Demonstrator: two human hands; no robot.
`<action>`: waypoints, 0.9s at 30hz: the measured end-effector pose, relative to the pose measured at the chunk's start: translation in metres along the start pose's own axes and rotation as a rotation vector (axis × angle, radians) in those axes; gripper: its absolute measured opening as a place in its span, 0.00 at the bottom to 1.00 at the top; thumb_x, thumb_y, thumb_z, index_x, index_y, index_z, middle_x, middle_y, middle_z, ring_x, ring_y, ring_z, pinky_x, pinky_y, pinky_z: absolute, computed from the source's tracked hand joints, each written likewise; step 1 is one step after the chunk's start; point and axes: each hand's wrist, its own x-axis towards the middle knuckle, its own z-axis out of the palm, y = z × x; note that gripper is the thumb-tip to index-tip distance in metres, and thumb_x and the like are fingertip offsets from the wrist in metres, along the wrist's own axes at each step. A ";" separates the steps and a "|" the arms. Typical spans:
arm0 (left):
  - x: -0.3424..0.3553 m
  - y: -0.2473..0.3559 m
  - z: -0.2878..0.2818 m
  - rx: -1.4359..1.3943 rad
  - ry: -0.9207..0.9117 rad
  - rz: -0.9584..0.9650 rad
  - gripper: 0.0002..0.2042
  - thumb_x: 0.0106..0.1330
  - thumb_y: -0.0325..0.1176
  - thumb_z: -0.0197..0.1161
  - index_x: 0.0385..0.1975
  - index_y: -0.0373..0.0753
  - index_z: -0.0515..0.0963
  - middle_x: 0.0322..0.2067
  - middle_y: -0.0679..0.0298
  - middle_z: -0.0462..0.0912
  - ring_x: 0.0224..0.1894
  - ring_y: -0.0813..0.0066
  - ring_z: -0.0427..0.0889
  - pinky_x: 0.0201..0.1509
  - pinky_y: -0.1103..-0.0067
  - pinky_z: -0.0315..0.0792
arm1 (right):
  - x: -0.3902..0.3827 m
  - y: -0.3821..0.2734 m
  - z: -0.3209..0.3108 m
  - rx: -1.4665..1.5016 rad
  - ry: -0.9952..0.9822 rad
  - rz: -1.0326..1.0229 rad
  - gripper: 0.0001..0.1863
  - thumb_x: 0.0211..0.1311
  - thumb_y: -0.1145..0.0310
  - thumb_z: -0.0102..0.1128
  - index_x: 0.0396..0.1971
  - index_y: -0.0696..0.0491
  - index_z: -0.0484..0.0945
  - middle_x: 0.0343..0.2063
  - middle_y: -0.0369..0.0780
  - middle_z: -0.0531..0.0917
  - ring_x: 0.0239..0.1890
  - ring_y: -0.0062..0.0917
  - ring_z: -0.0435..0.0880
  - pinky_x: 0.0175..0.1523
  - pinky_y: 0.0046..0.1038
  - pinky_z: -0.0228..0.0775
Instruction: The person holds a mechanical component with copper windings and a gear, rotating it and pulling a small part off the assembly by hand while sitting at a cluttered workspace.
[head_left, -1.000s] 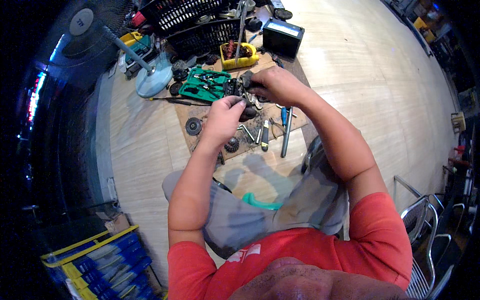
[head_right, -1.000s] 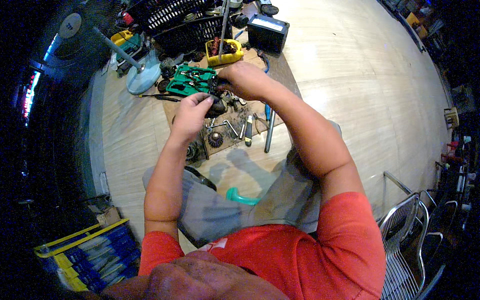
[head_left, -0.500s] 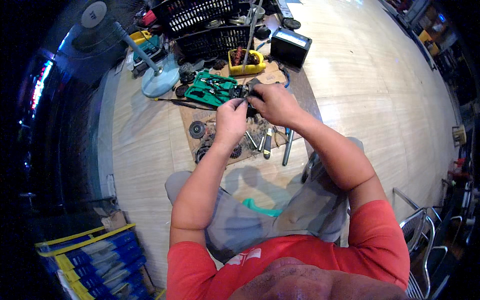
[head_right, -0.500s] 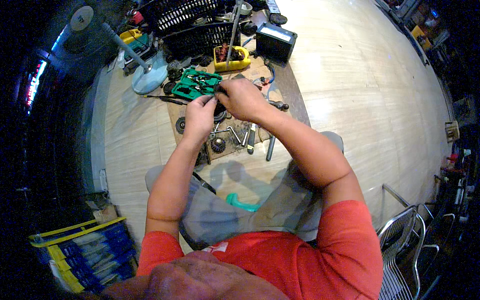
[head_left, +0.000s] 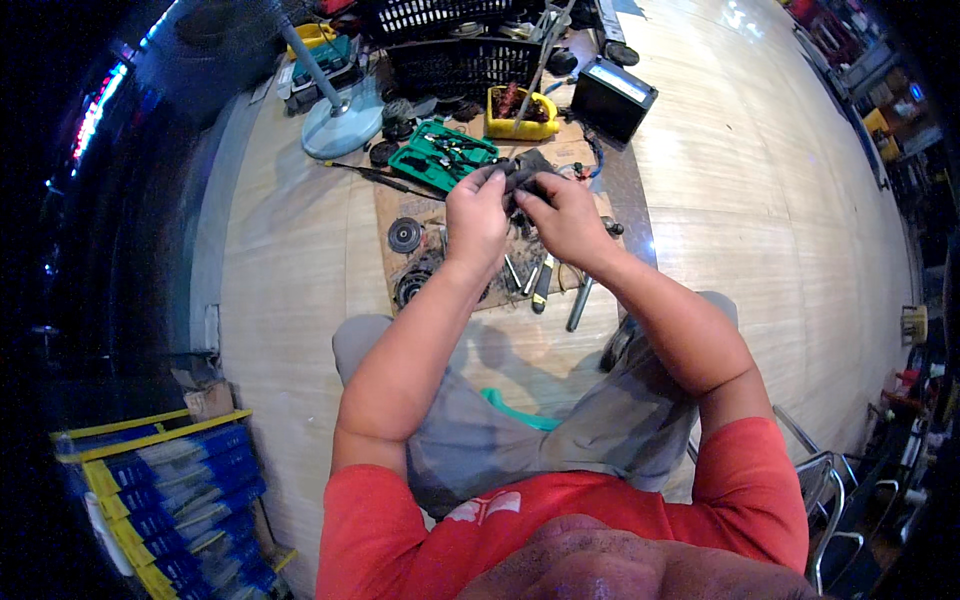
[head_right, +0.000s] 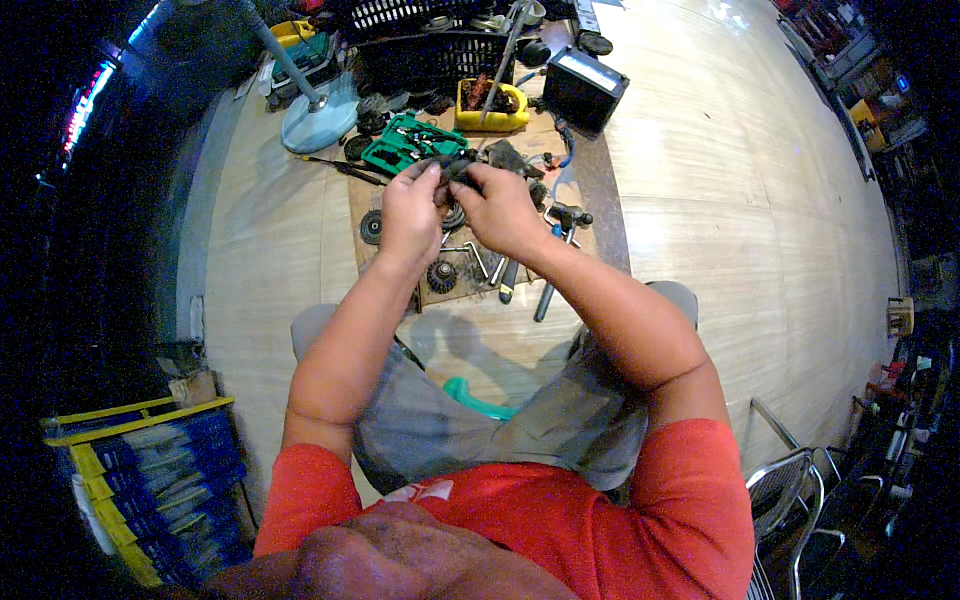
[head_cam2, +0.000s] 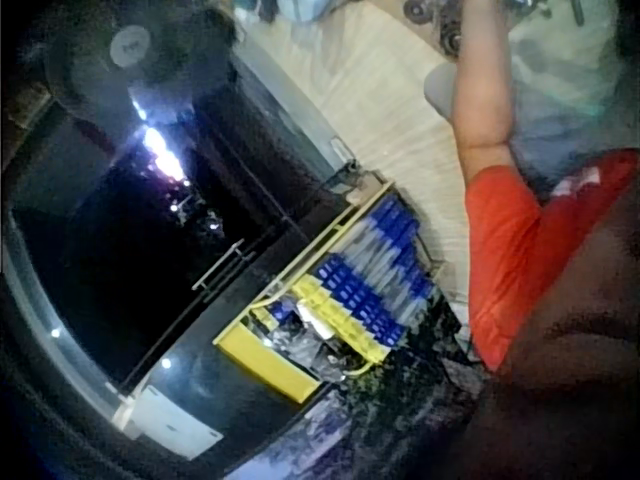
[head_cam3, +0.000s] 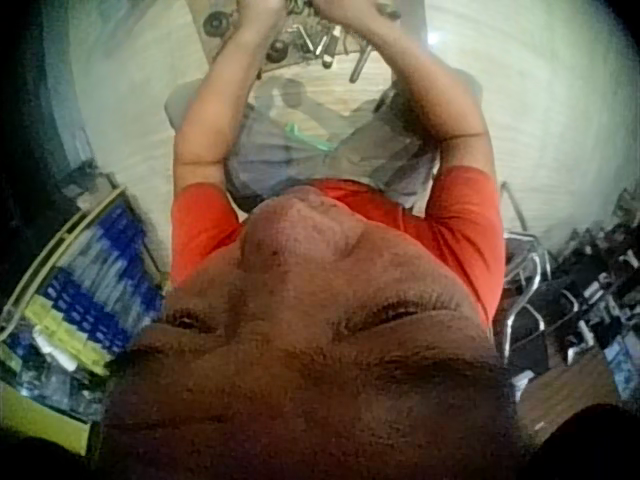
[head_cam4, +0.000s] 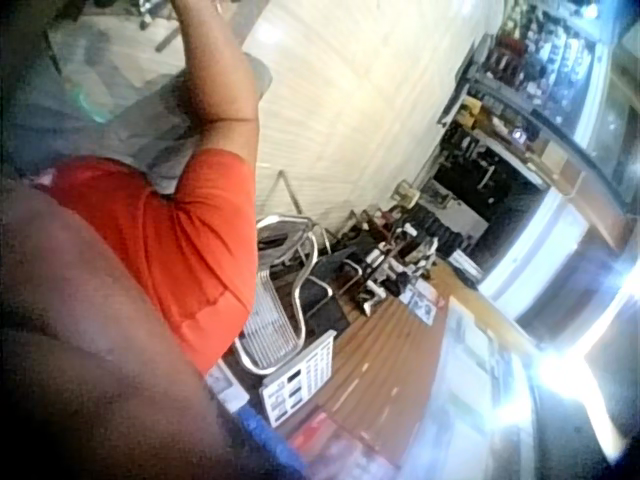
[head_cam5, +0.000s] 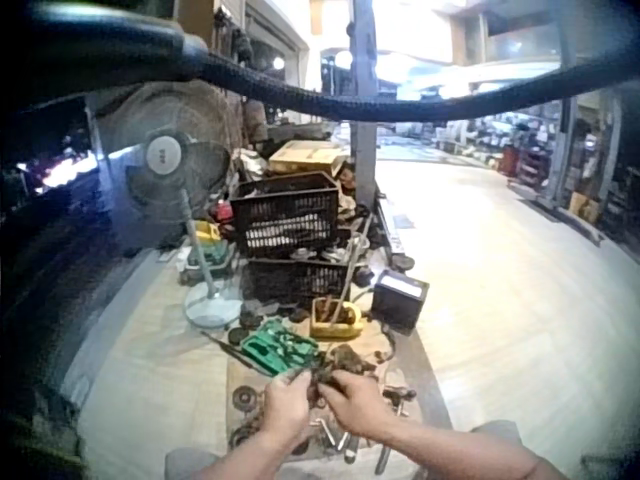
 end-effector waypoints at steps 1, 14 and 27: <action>-0.002 0.005 0.002 -0.059 -0.004 -0.026 0.08 0.69 0.27 0.50 0.39 0.33 0.76 0.32 0.64 0.80 0.28 0.81 0.76 0.30 0.84 0.70 | 0.000 0.003 0.002 -0.005 -0.009 -0.002 0.10 0.59 0.67 0.58 0.32 0.59 0.78 0.26 0.52 0.80 0.30 0.46 0.80 0.36 0.38 0.71; 0.004 0.007 -0.004 -0.180 -0.058 0.038 0.06 0.68 0.24 0.53 0.40 0.31 0.74 0.36 0.58 0.82 0.35 0.72 0.82 0.38 0.79 0.76 | 0.002 0.011 0.007 0.114 -0.156 0.111 0.10 0.61 0.68 0.59 0.35 0.60 0.79 0.22 0.41 0.81 0.24 0.20 0.77 0.32 0.27 0.71; 0.004 0.021 -0.007 -0.341 -0.099 0.027 0.06 0.69 0.25 0.50 0.39 0.31 0.74 0.36 0.54 0.82 0.37 0.64 0.84 0.44 0.72 0.80 | 0.005 0.002 -0.002 0.479 -0.255 0.416 0.12 0.61 0.67 0.61 0.36 0.62 0.81 0.25 0.33 0.80 0.26 0.14 0.72 0.32 0.22 0.67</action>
